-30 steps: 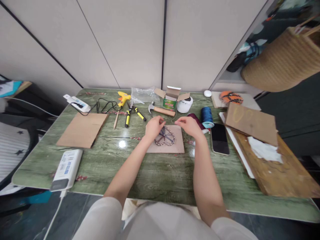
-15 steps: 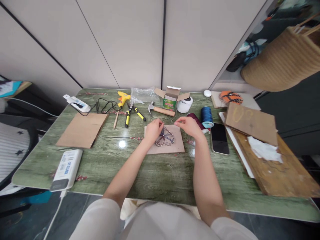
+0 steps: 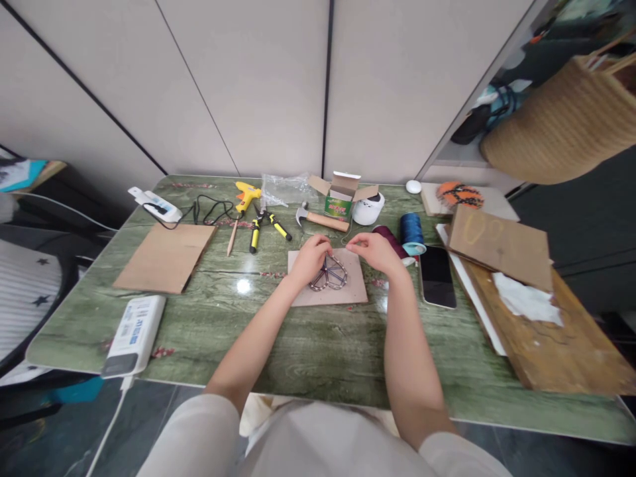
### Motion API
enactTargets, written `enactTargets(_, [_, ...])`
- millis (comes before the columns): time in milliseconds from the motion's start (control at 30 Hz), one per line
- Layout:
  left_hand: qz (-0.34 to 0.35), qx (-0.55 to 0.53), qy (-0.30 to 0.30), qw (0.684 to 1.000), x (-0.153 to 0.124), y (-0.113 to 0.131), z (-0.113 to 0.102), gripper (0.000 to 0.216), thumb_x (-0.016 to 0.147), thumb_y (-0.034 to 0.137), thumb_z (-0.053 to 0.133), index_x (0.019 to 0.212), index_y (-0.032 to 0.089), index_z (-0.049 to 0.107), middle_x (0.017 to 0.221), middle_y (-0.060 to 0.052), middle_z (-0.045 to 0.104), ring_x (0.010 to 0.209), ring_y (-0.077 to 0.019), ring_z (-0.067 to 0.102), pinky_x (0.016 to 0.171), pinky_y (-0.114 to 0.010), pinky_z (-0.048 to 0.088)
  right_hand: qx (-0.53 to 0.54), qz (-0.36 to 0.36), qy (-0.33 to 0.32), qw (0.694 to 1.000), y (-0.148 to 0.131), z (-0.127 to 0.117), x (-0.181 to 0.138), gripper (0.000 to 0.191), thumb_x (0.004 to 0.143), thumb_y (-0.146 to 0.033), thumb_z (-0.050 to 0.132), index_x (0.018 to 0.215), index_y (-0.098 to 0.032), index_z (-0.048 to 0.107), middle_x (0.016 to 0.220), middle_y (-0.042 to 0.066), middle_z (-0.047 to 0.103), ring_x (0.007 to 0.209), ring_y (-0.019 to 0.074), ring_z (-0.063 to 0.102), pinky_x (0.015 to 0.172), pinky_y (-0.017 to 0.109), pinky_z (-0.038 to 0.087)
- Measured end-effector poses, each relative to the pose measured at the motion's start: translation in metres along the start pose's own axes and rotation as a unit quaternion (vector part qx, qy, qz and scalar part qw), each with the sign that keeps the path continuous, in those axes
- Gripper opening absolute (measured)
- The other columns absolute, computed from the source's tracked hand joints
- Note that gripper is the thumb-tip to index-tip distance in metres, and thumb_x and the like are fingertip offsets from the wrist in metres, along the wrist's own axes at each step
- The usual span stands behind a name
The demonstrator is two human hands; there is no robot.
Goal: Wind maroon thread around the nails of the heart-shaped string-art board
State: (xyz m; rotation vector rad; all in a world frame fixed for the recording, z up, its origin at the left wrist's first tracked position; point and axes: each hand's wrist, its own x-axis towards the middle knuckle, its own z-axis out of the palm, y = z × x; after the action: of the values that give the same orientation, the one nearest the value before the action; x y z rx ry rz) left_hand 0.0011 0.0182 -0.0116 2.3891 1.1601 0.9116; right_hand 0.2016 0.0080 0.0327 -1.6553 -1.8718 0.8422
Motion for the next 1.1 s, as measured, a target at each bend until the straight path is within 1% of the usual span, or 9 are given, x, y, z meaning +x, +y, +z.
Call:
enactTargets(167, [0.020, -0.026, -0.022, 0.999, 0.000, -0.002, -0.001, 0.026, 0.079, 0.003, 0.039, 0.071, 0.016, 0.060, 0.094, -0.004, 0.058, 0.092, -0.0141, 0.053, 0.084, -0.026, 0.042, 0.001, -0.004, 0.001, 1.000, -0.001, 0.000, -0.001, 0.025, 0.073, -0.038, 0.058, 0.077, -0.016, 0.069, 0.060, 0.000, 0.056, 0.058, 0.0120, 0.045, 0.056, 0.023, 0.032])
enactTargets(267, [0.026, -0.038, -0.026, 0.999, 0.000, -0.002, -0.003, 0.026, 0.078, 0.002, 0.039, 0.072, 0.017, 0.060, 0.092, -0.004, 0.058, 0.090, -0.0133, 0.054, 0.082, -0.025, 0.043, 0.007, -0.007, 0.004, 1.000, -0.002, -0.001, -0.002, 0.026, 0.073, -0.039, 0.059, 0.078, -0.016, 0.070, 0.060, 0.000, 0.056, 0.057, 0.0120, 0.044, 0.056, 0.024, 0.032])
enactTargets(367, [0.029, -0.028, -0.030, 0.999, 0.000, -0.002, -0.006, 0.025, 0.079, 0.004, 0.040, 0.074, 0.017, 0.061, 0.094, -0.004, 0.059, 0.091, -0.0135, 0.054, 0.083, -0.026, 0.043, 0.011, -0.006, 0.001, 1.000, 0.000, -0.002, -0.002, 0.028, 0.073, -0.040, 0.059, 0.079, -0.015, 0.069, 0.060, 0.000, 0.056, 0.056, 0.0117, 0.044, 0.055, 0.024, 0.032])
enactTargets(567, [0.042, 0.053, -0.045, 0.997, -0.006, -0.006, -0.008, 0.021, 0.082, 0.009, 0.047, 0.079, 0.018, 0.066, 0.092, -0.004, 0.062, 0.092, -0.0156, 0.054, 0.085, -0.029, 0.043, 0.003, 0.003, -0.033, 0.999, 0.001, -0.001, -0.002, 0.026, 0.072, -0.039, 0.058, 0.080, -0.016, 0.069, 0.060, -0.001, 0.054, 0.055, 0.0107, 0.043, 0.053, 0.023, 0.029])
enactTargets(700, [0.055, 0.127, -0.064, 0.988, -0.009, -0.003, -0.010, 0.020, 0.084, 0.013, 0.049, 0.084, 0.019, 0.068, 0.093, -0.005, 0.063, 0.093, -0.0171, 0.055, 0.085, -0.032, 0.042, -0.016, -0.003, -0.055, 0.998, 0.000, -0.002, -0.003, 0.025, 0.073, -0.037, 0.057, 0.079, -0.016, 0.070, 0.060, -0.001, 0.054, 0.056, 0.0106, 0.044, 0.053, 0.022, 0.029])
enactTargets(867, [0.068, 0.207, -0.087, 0.972, -0.013, 0.003, -0.013, 0.017, 0.084, 0.018, 0.052, 0.091, 0.020, 0.068, 0.094, -0.007, 0.063, 0.092, -0.0193, 0.053, 0.081, -0.035, 0.041, -0.030, -0.021, -0.083, 0.996, 0.000, -0.002, -0.004, 0.022, 0.073, -0.029, 0.054, 0.078, -0.016, 0.071, 0.064, 0.000, 0.060, 0.059, 0.0115, 0.048, 0.057, 0.022, 0.034])
enactTargets(967, [0.089, 0.236, -0.089, 0.964, -0.015, 0.003, -0.012, 0.017, 0.086, 0.021, 0.051, 0.092, 0.020, 0.067, 0.092, -0.007, 0.062, 0.093, -0.0197, 0.052, 0.079, -0.034, 0.040, -0.027, -0.037, -0.103, 0.994, 0.001, -0.002, -0.004, 0.022, 0.074, -0.021, 0.051, 0.080, -0.018, 0.071, 0.074, 0.001, 0.067, 0.065, 0.0129, 0.054, 0.062, 0.023, 0.038])
enactTargets(1100, [0.109, 0.265, -0.092, 0.954, -0.016, 0.003, -0.011, 0.018, 0.087, 0.024, 0.049, 0.093, 0.020, 0.066, 0.090, -0.007, 0.060, 0.092, -0.0201, 0.051, 0.077, -0.034, 0.038, -0.011, -0.053, -0.128, 0.990, 0.001, -0.001, -0.004, 0.026, 0.074, -0.013, 0.049, 0.081, -0.020, 0.073, 0.089, 0.001, 0.071, 0.082, 0.0154, 0.061, 0.078, 0.024, 0.043])
